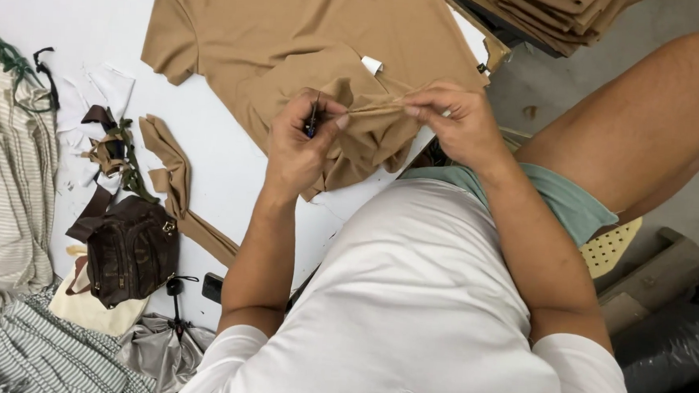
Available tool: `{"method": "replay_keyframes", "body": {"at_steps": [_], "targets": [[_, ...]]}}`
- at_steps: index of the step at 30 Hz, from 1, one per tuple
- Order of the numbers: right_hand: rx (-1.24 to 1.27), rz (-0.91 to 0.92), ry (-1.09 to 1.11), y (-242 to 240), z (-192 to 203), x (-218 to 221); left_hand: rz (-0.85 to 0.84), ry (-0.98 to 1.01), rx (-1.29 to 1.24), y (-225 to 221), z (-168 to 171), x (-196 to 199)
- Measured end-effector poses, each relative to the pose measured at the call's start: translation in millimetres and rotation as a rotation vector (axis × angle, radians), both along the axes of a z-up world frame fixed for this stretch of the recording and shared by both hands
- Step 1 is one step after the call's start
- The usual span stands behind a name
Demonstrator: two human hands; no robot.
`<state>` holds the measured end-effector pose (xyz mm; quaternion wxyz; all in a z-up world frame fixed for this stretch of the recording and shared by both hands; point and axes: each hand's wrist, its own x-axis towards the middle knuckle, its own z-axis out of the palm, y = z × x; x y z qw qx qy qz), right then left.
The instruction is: Trimming loose threads from t-shirts using snips and inspecting the garments.
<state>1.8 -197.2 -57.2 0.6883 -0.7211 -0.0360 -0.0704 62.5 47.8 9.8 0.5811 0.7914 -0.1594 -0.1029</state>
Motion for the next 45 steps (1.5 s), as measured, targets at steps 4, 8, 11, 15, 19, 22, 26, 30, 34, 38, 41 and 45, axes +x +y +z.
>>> {"method": "replay_keyframes", "body": {"at_steps": [4, 8, 11, 15, 19, 22, 26, 30, 34, 38, 41, 45], "targets": [[0.160, 0.019, -0.016, -5, -15, 3, -0.017, 0.019, 0.038, 8, -18, 2], [0.355, 0.119, 0.079, 1, -35, 4, -0.056, 0.225, -0.072, 4, -25, 3], [0.421, 0.176, 0.099, 6, -32, 1, -0.103, 0.264, -0.045, -6, -15, 0], [0.501, 0.172, 0.133, 10, -30, 1, -0.125, 0.043, 0.054, -19, -16, 0], [0.513, 0.141, 0.127, 13, -34, 1, -0.025, -0.117, 0.111, -27, -10, -9], [0.463, 0.140, 0.104, 14, -30, 1, 0.011, -0.240, 0.123, -35, -17, -18], [0.437, 0.148, 0.127, 16, -27, 0, 0.041, -0.266, 0.158, -41, -21, -22], [0.390, 0.168, 0.155, 14, -11, 2, 0.039, -0.272, 0.169, -39, -16, -19], [0.270, 0.205, 0.120, 20, -12, -1, 0.048, -0.355, 0.242, -37, -30, -19], [0.154, 0.114, 0.228, 27, -13, -4, 0.160, -0.506, 0.382, -35, -40, -13], [0.126, 0.045, 0.306, 26, -18, -7, 0.200, -0.456, 0.299, -30, -30, -6], [0.121, 0.021, 0.329, 25, -17, -3, 0.171, -0.342, 0.121, -31, -12, -4]]}}
